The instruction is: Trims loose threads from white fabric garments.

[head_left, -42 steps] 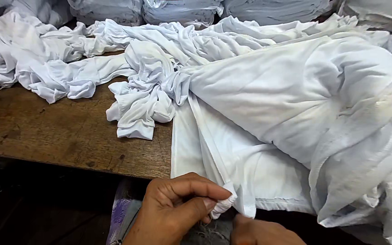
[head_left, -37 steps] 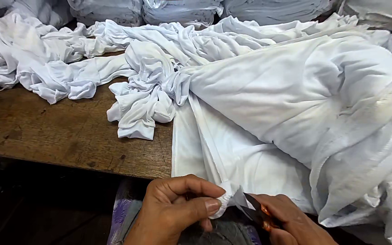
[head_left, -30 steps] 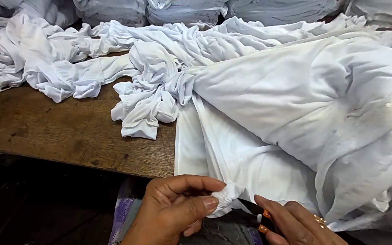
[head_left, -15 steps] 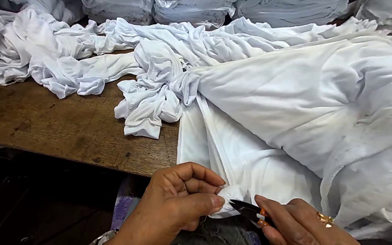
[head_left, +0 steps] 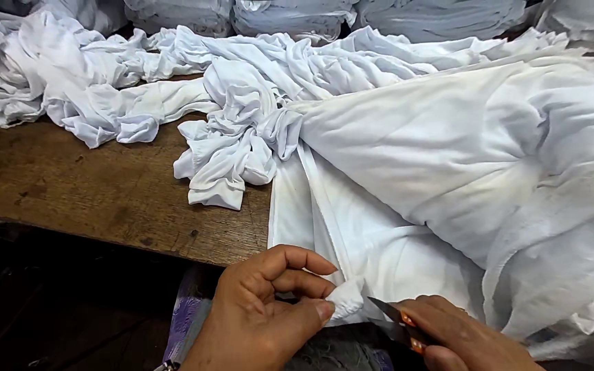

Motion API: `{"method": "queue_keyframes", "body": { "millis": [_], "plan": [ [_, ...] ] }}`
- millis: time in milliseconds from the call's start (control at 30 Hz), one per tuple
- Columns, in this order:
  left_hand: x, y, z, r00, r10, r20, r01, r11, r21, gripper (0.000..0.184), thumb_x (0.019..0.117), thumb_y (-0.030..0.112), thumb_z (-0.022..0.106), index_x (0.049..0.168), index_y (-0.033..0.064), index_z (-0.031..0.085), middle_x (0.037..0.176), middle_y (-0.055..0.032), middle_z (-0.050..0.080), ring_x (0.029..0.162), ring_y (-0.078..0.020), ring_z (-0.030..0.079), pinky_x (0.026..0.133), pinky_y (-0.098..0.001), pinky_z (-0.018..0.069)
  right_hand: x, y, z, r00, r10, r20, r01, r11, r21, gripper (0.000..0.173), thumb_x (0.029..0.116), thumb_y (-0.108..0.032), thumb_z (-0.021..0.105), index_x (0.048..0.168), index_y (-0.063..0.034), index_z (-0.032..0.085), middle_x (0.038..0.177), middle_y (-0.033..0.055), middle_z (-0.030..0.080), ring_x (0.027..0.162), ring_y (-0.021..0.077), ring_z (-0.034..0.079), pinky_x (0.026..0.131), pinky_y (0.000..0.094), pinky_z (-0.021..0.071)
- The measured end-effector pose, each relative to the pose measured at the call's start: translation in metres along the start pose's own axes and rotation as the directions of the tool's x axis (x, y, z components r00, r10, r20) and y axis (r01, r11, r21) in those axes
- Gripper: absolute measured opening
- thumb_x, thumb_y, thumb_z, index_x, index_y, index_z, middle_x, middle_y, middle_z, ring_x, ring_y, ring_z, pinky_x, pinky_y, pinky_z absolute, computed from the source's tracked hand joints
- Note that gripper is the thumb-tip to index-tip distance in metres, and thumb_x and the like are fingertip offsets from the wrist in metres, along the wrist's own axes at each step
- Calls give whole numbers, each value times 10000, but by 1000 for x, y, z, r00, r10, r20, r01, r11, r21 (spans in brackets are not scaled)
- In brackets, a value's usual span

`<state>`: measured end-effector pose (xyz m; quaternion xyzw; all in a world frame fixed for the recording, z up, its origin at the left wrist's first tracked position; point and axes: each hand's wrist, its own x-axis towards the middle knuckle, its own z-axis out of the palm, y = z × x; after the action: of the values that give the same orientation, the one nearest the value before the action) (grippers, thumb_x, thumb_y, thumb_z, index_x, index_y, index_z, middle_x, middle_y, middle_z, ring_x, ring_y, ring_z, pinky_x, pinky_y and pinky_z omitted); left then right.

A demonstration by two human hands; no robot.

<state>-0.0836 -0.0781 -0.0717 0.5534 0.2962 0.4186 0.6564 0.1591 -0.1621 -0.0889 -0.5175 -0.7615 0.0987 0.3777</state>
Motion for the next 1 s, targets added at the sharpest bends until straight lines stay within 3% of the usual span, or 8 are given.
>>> {"method": "queue_keyframes", "body": {
  "millis": [233, 533, 700, 1000],
  "plan": [
    [-1, 5, -2, 997, 76, 28, -77, 996, 52, 321, 919, -27, 685, 1238, 4, 671, 1000, -132, 743, 832, -190, 730, 670, -289, 627, -2, -3, 2, 1000, 7, -2, -7, 993, -121, 446, 1098, -329, 403, 1100, 9, 695, 806, 147, 639, 706, 217, 595, 607, 334, 464],
    [0, 4, -1, 1000, 8, -6, -7, 999, 45, 377, 894, -20, 703, 1265, 17, 644, 923, -132, 746, 738, -165, 705, 613, -254, 583, -2, -5, 3, 997, -61, -42, 47, 955, -293, 402, 1077, -312, 450, 1099, -2, 706, 759, 127, 614, 667, 233, 572, 576, 350, 437],
    [-1, 4, 2, 1000, 13, -23, -11, 998, 62, 422, 889, -32, 707, 1300, 11, 622, 939, -122, 757, 781, -186, 738, 643, -282, 623, -3, -3, 2, 999, -33, -18, 28, 968, -249, 446, 1091, -339, 406, 1118, 2, 692, 804, 140, 632, 706, 231, 593, 609, 344, 467],
    [-2, 7, 5, 999, 34, -27, -31, 993, 112, 520, 875, -35, 724, 1376, 19, 595, 919, -73, 760, 701, -130, 704, 564, -234, 580, 1, -9, -1, 998, -59, 5, 58, 952, -301, 418, 1083, -325, 437, 1104, -1, 701, 763, 132, 610, 666, 239, 570, 575, 355, 437]
  ]
}}
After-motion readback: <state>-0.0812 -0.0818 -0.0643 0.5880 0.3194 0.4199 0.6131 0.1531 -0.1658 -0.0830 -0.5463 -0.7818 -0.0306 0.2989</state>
